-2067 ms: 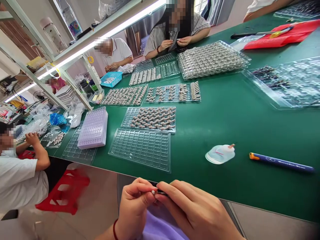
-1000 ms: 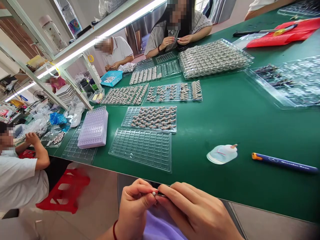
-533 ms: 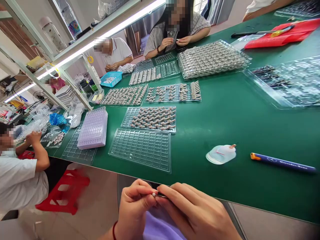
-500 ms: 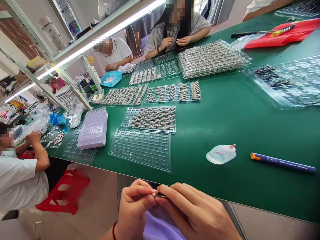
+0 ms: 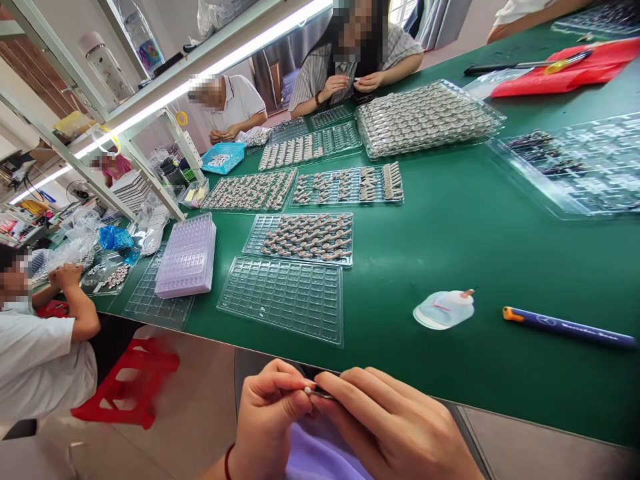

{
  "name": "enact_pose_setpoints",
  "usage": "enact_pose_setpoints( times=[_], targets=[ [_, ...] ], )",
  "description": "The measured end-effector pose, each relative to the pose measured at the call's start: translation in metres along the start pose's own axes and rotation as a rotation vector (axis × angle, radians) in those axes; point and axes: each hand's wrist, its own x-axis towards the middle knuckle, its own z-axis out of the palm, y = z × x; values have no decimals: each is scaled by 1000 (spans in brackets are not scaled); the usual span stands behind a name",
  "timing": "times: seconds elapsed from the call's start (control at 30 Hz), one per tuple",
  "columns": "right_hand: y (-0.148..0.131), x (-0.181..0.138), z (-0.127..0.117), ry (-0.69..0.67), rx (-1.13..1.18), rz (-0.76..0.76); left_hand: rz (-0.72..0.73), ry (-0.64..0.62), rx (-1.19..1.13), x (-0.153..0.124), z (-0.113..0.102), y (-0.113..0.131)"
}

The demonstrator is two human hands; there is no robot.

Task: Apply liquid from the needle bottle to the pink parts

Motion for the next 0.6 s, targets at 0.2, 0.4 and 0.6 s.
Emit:
enact_pose_setpoints(
  times=[0.2,0.4,0.6],
  targets=[
    [0,1,0,-4,-18,-6,19,14,38,-1,-4,-3],
    [2,2,-1,8,-19,-23,35,3,52,-1,-1,2],
    [2,1,-1,9,-11,-29,34,5,46,-1,-1,1]
  ],
)
